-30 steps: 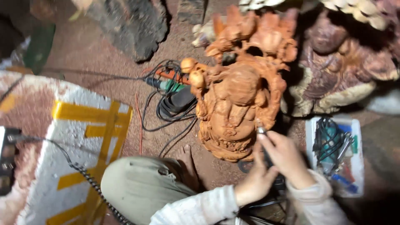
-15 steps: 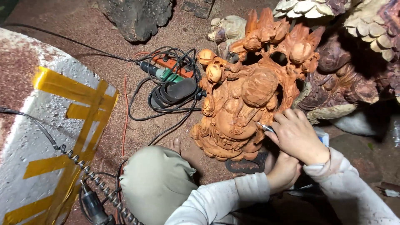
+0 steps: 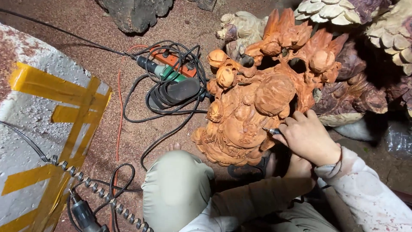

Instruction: Carving intricate details on a wooden Buddha statue using a handheld rotary tool

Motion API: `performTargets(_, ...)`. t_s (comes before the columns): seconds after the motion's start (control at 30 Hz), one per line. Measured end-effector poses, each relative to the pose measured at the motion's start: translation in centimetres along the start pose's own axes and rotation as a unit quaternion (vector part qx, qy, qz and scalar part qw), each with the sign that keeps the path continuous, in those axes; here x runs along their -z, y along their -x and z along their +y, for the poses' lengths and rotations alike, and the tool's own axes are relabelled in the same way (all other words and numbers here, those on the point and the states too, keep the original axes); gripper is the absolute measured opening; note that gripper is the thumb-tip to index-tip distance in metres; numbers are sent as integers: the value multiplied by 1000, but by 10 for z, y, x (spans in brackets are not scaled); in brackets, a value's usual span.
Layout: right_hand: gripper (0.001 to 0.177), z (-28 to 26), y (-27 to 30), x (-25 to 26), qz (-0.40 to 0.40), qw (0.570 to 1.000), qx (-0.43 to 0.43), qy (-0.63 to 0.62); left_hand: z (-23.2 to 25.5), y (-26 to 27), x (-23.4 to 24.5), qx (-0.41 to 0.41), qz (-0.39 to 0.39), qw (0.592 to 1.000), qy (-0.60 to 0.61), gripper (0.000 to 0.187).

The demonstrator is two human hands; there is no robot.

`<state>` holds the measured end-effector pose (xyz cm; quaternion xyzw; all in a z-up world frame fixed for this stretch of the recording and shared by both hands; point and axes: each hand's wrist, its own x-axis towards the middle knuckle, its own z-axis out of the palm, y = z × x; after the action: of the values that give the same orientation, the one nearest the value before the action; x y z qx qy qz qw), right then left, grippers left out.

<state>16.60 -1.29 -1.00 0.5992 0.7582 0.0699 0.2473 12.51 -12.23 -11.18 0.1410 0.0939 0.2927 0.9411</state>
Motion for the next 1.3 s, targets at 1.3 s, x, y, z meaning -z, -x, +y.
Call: performTargets(1.3, 40, -20, -20, 18, -169, 981, -95, -30, 38, 25, 13, -179, -38, 914, -363, 50)
